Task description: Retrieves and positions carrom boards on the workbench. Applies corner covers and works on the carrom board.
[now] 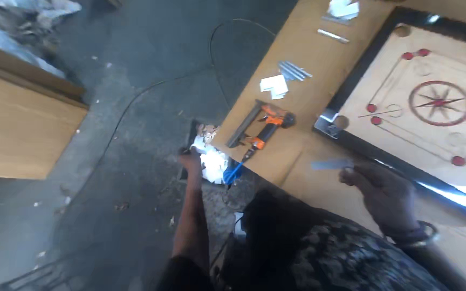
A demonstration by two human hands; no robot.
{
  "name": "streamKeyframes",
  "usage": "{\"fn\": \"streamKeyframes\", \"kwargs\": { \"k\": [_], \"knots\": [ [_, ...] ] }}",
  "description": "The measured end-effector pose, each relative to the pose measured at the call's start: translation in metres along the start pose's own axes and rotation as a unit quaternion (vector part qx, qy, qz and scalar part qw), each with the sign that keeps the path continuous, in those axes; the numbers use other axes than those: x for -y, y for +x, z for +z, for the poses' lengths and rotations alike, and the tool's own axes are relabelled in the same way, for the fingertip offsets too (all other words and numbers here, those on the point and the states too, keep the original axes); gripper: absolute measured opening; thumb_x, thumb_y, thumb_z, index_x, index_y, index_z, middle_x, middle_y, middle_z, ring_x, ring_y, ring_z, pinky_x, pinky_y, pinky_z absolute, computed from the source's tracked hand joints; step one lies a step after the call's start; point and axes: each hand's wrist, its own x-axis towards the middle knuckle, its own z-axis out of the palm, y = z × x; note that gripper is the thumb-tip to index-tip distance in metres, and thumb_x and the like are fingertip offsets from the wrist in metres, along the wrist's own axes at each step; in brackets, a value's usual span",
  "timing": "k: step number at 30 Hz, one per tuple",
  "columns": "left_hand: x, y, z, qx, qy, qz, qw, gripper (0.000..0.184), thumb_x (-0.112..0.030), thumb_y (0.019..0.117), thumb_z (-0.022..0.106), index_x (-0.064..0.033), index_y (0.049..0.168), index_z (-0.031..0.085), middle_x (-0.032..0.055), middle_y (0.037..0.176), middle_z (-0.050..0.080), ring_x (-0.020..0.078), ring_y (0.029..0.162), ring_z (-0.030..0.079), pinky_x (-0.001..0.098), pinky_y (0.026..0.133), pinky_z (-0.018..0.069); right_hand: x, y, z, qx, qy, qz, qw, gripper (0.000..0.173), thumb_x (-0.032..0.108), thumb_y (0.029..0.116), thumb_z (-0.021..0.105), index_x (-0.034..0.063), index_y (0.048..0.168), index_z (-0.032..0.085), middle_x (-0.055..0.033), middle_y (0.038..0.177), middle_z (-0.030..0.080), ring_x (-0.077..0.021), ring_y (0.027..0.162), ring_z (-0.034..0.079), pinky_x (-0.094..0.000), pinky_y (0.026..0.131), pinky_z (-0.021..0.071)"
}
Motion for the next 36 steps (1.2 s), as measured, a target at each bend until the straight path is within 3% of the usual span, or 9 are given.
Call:
{"fn": "streamKeyframes", "kwargs": {
  "k": [4,8,11,14,17,22,25,28,36],
  "knots": [
    [0.046,0.015,0.016,0.044,0.221,-0.124,0.966,0.056,-0.031,0.1031,0.06,0.0068,0.143,0.05,0.0321,0.137,0.058,0.046,0.129,0.056,0.0615,0.108,0.0453,-0.006,-0.011,-0.006,-0.062,-0.124,-0.088,0.986,0.025,0.01,0.0991,0.064,-0.011,0.111,0.068,-0.0127,0.099,0.073,-0.0067,0.086,0.07,-0.0242,0.083,0.0594],
    [-0.02,-0.074,0.016,-0.035,0.149,0.174,0.973,0.03,-0.017,0.1026,0.06,0.0062,0.12,0.065,0.023,0.108,0.069,0.0324,0.094,0.068,0.0475,0.089,0.0561,-0.017,-0.021,-0.019,-0.138,-0.266,-0.181,0.937,0.024,0.01,0.0992,0.062,-0.0115,0.103,0.071,-0.0274,0.1,0.073,-0.0332,0.092,0.074,-0.0465,0.085,0.0608],
    [-0.088,-0.191,0.035,0.255,-0.068,0.226,0.937,0.024,-0.02,0.1052,0.057,-0.0006,0.113,0.068,0.0063,0.093,0.07,0.0116,0.078,0.067,0.0308,0.073,0.0595,-0.028,-0.036,-0.031,-0.189,-0.272,-0.218,0.918,0.018,0.011,0.0987,0.065,-0.0013,0.107,0.075,-0.019,0.108,0.075,-0.0268,0.1,0.074,-0.0404,0.088,0.0607],
    [-0.145,-0.286,0.061,0.626,-0.185,-0.004,0.757,0.044,-0.046,0.1045,0.053,-0.0089,0.124,0.066,0.0054,0.107,0.069,0.0145,0.089,0.069,0.0337,0.078,0.0604,-0.033,-0.042,-0.057,-0.22,-0.243,-0.273,0.905,0.014,0.009,0.0995,0.065,0.0057,0.11,0.074,-0.0114,0.109,0.074,-0.0198,0.105,0.071,-0.0342,0.093,0.0594],
    [-0.171,-0.35,0.095,0.686,-0.159,-0.009,0.71,0.012,-0.017,0.0979,0.068,-0.006,0.103,0.071,0.0068,0.083,0.068,0.0112,0.064,0.064,0.0278,0.059,0.0585,-0.048,-0.055,-0.097,-0.242,-0.255,-0.32,0.88,0.014,0.008,0.0998,0.065,0.0041,0.112,0.072,-0.0128,0.113,0.074,-0.0221,0.111,0.07,-0.0356,0.1,0.0571],
    [-0.184,-0.413,0.144,0.642,-0.008,0.107,0.759,0.005,-0.005,0.0958,0.07,-0.0023,0.1,0.072,0.008,0.079,0.069,0.014,0.061,0.065,0.0292,0.058,0.0595,-0.08,-0.098,-0.155,-0.25,-0.017,0.0,0.968,0.023,0.004,0.0959,0.067,0.0005,0.118,0.069,-0.0076,0.106,0.074,-0.0129,0.093,0.073,-0.0306,0.085,0.0619],
    [-0.183,-0.445,0.171,0.636,0.028,0.097,0.765,0.004,-0.003,0.0953,0.07,0.0001,0.096,0.072,0.0085,0.078,0.069,0.0134,0.059,0.064,0.0282,0.056,0.0588,-0.085,-0.11,-0.188,-0.124,0.356,0.227,0.898,0.025,0.021,0.1086,0.049,0.0047,0.111,0.068,-0.0032,0.094,0.072,-0.0109,0.08,0.069,-0.0288,0.076,0.0595],
    [-0.182,-0.469,0.194,0.648,0.076,0.092,0.752,0.005,-0.004,0.0958,0.07,0.0006,0.097,0.072,0.009,0.079,0.069,0.0136,0.059,0.063,0.0281,0.056,0.0582,-0.11,-0.111,-0.204,-0.117,0.46,0.267,0.839,0.019,0.019,0.1057,0.057,0.0032,0.102,0.065,-0.0035,0.086,0.068,-0.0113,0.074,0.065,-0.0284,0.073,0.0576],
    [-0.178,-0.521,0.29,0.658,0.25,0.235,0.67,0.017,-0.016,0.0958,0.074,-0.001,0.102,0.075,0.008,0.087,0.071,0.0141,0.066,0.065,0.033,0.064,0.0582,-0.153,-0.13,-0.238,-0.3,0.292,0.279,0.864,0.017,0.015,0.1028,0.061,0.0008,0.097,0.068,-0.0039,0.08,0.065,-0.0109,0.071,0.062,-0.0303,0.071,0.0544]
  ]
}}
